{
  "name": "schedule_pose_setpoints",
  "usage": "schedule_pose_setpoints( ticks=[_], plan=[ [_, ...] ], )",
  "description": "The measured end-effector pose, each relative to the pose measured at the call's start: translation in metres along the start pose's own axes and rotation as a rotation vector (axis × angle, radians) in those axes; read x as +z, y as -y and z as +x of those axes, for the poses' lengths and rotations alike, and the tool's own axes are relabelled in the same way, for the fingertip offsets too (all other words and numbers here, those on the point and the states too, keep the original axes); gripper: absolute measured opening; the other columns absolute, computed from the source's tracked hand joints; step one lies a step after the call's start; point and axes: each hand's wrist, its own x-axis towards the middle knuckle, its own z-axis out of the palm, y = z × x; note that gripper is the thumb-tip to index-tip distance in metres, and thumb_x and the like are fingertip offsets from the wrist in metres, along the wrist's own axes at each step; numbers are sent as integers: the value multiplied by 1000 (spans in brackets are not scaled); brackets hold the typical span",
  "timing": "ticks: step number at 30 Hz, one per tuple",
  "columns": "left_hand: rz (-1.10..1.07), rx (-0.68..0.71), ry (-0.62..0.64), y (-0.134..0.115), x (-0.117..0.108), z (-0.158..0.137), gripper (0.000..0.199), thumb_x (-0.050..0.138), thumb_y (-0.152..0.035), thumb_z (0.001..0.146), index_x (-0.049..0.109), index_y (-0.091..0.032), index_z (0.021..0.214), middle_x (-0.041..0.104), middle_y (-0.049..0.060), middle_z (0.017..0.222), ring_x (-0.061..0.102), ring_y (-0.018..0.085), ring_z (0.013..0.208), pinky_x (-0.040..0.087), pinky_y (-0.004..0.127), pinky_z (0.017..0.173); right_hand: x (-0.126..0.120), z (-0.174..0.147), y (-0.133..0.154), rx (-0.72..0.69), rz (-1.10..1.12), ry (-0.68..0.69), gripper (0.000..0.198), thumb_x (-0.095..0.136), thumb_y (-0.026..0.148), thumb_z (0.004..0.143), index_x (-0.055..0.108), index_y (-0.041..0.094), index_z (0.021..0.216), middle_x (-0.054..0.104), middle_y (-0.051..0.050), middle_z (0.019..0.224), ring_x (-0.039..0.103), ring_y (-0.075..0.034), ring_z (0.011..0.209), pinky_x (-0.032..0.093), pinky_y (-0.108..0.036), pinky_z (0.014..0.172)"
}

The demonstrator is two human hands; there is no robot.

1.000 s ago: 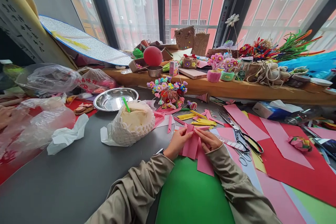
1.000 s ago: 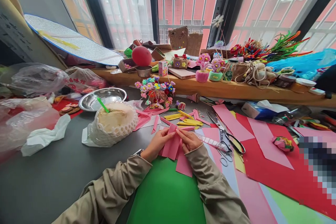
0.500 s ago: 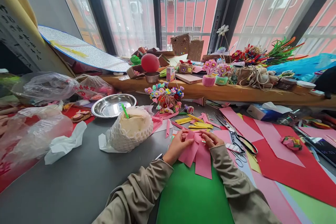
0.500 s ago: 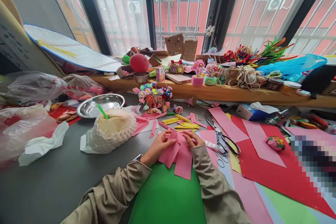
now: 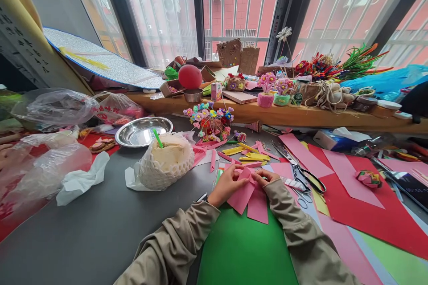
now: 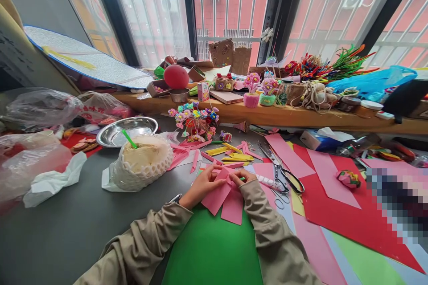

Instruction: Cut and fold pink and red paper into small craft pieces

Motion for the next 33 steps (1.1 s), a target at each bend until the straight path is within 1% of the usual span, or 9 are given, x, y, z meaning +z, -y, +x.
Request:
schedule_pose_setpoints(
  ticks=[3, 9, 14, 20, 24, 29, 31, 33],
  plan=[
    [-20, 6, 5, 0, 0, 0, 45, 58, -36, 60, 42, -14, 96, 56, 1, 67, 53, 13, 59, 35, 20, 49, 1, 0, 0, -10, 6, -4, 30, 53, 44, 60, 59, 16, 55, 58, -2, 56, 51, -13, 53, 40, -24, 50],
    [-62, 5, 9, 1, 1, 1, 42, 59, -35, 60, 43, -14, 93, 58, 2, 68, 54, 13, 61, 37, 20, 51, 2, -1, 3, -1, -26, 4, 29, 51, 44, 61, 59, 16, 56, 57, -1, 52, 48, -11, 46, 38, -22, 43],
    [-109, -13, 24, 3, 1, 3, 45, 60, -34, 58, 42, -14, 94, 58, 4, 73, 55, 15, 64, 38, 22, 53, 1, -1, 4, -52, -49, 4, 28, 51, 43, 61, 56, 16, 51, 54, 0, 50, 47, -10, 46, 38, -22, 45],
    [-119, -6, 45, 4, 1, 3, 45, 60, -34, 59, 42, -14, 94, 57, 3, 71, 54, 14, 62, 38, 22, 52, 3, 0, -2, -58, -52, 13, 27, 51, 42, 62, 52, 16, 54, 49, 1, 51, 42, -9, 44, 32, -19, 37],
    [-121, -7, 52, 5, 0, 2, 44, 59, -34, 59, 41, -15, 95, 56, 2, 72, 53, 13, 61, 37, 21, 50, 6, 2, -7, -93, -31, 22, 28, 49, 44, 63, 50, 17, 54, 48, 1, 52, 43, -9, 45, 33, -20, 38],
    [-79, -14, 66, 4, -1, 2, 46, 60, -35, 59, 42, -15, 96, 50, -3, 58, 48, 10, 51, 33, 19, 46, 6, 3, -7, -123, -32, 46, 26, 46, 40, 67, 49, 17, 57, 46, 2, 52, 42, -9, 45, 34, -20, 41],
    [-78, -15, 74, 3, -1, 1, 46, 60, -35, 59, 42, -16, 96, 52, -2, 59, 49, 11, 53, 33, 19, 47, 5, 3, -6, -134, -52, 50, 24, 45, 39, 67, 49, 17, 58, 47, 1, 53, 42, -9, 47, 35, -20, 42],
    [-109, -14, 78, 3, -1, 1, 46, 59, -36, 59, 42, -16, 97, 55, 0, 66, 52, 12, 58, 35, 20, 49, 5, 2, -4, -154, -71, 40, 25, 44, 39, 68, 50, 17, 59, 49, 1, 55, 43, -9, 49, 36, -20, 45]
  ],
)
